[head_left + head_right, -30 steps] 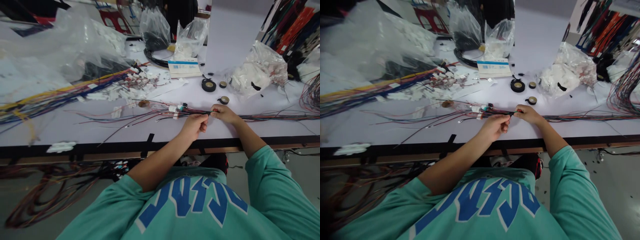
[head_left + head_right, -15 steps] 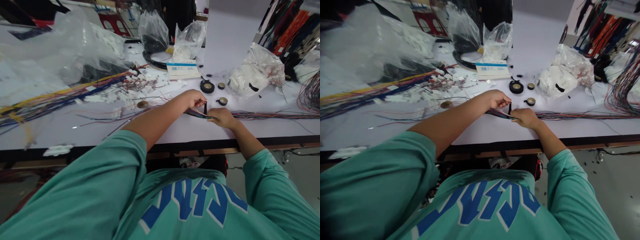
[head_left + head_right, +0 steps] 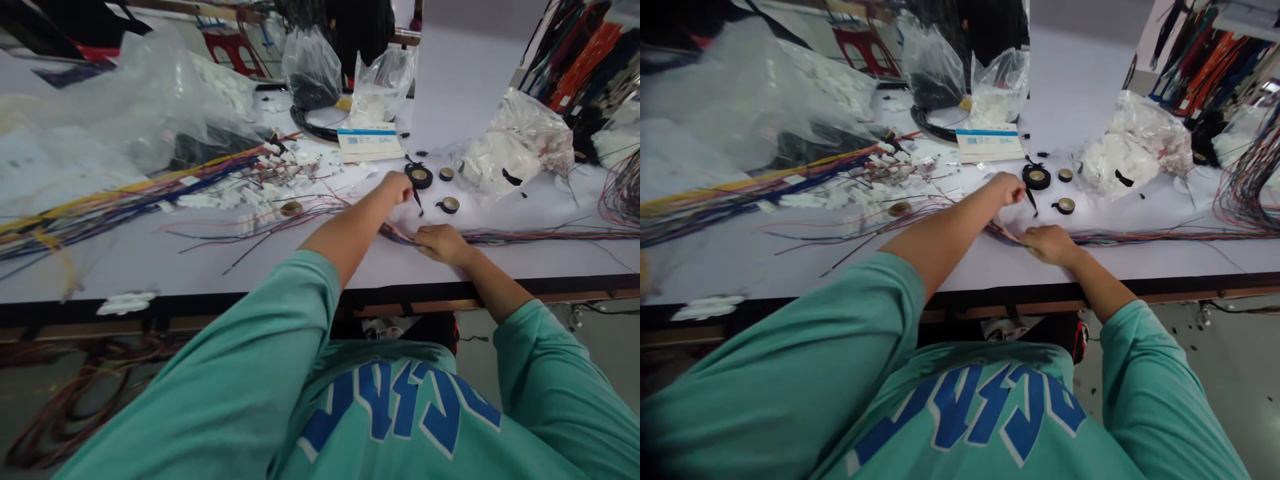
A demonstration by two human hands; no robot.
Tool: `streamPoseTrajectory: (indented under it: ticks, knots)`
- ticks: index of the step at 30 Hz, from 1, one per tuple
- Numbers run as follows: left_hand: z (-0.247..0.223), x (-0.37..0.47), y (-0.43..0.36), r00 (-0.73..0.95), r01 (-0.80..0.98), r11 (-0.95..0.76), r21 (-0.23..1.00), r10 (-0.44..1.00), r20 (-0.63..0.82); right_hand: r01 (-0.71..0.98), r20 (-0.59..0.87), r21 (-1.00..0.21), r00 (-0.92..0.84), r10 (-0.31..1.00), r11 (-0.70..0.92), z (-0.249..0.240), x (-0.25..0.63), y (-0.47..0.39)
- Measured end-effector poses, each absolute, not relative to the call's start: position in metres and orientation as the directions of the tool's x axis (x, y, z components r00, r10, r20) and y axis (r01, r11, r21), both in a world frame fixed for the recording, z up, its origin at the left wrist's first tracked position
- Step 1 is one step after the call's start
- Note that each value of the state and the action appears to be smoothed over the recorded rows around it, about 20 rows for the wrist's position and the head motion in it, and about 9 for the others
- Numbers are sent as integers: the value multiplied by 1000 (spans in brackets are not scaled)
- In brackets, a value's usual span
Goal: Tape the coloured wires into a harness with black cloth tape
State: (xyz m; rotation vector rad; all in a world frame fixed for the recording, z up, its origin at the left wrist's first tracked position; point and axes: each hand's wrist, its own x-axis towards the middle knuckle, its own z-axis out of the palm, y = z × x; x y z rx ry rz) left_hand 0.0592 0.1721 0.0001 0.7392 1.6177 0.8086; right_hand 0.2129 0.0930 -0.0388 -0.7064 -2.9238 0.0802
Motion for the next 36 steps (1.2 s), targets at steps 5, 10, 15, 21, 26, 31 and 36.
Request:
streamPoseTrajectory:
  ticks: [5, 10, 15, 21, 26, 31, 36]
  knots:
    - [22, 34, 165, 3, -22, 415, 909, 910, -415, 471, 120, -207, -858, 500, 858, -47, 213, 95]
    - [37, -5, 94, 235, 32, 222, 975, 946, -223, 502, 127, -309, -820, 558, 808, -49, 217, 102]
    - [46, -96, 9, -156, 159, 169, 973, 977, -144, 484, 145, -350, -818, 557, 802, -48, 223, 106]
    - [20, -204, -103, -776, -83, -3, 997, 628, -63, 554, 67, -395, -778, 625, 733, -36, 222, 105]
    - [-31, -231, -164, -850, -266, 154, 952, 428, -307, 675, -62, -423, -688, 724, 605, -22, 219, 100]
    - [-54, -235, -172, -833, -318, 120, 940, 438, -338, 720, -124, -423, -648, 752, 550, -18, 219, 101]
    - [-59, -250, -164, -868, -334, -22, 942, 396, -298, 752, -143, -414, -611, 779, 513, -21, 222, 104]
